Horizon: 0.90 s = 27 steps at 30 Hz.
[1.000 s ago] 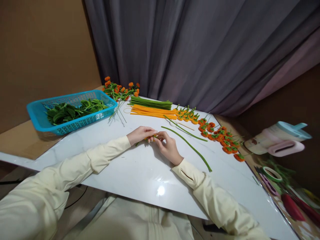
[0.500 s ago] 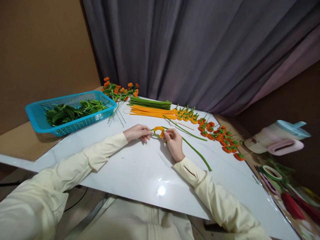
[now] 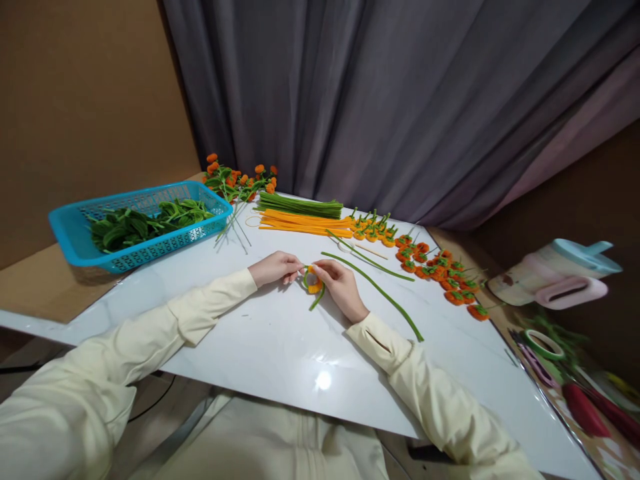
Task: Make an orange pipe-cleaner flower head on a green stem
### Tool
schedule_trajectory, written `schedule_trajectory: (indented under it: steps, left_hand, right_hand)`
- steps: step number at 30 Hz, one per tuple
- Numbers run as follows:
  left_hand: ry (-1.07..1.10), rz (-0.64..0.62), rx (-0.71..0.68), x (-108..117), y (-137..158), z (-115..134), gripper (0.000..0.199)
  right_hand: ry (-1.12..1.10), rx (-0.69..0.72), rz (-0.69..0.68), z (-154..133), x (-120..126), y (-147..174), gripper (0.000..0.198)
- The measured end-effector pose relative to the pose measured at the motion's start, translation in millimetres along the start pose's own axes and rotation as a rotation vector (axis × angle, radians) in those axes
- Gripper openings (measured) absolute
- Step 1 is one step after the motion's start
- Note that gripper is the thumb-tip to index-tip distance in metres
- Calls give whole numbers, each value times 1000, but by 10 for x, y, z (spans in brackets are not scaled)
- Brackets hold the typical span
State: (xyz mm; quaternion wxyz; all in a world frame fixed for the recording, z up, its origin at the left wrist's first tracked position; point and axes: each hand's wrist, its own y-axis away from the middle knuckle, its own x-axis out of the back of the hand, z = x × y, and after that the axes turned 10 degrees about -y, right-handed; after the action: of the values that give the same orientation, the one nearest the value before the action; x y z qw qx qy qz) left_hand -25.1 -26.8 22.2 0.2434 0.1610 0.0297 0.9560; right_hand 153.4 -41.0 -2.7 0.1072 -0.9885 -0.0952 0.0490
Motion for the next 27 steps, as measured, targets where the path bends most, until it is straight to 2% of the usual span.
schedule_trajectory:
  steps: [10,16,20,24,27]
  left_hand:
    - [-49,-78,-7,-64,60,49,16]
    - [-63,8,31,8,14,26,15]
    - [-79,11,86,64,0,51,19]
    - [30,-43,161,85,32,98,41]
    - [247,-195,166,50,61,92,48]
  right_hand:
    - [-8,-23,1,-9,-6,8,29]
    - [142,55,77,13,25,2,26]
    - [256,101,40,29,43,21,20]
    - [330,204,-72,-21,-2,79,16]
    - [435,414,-181,-65,-47,119,18]
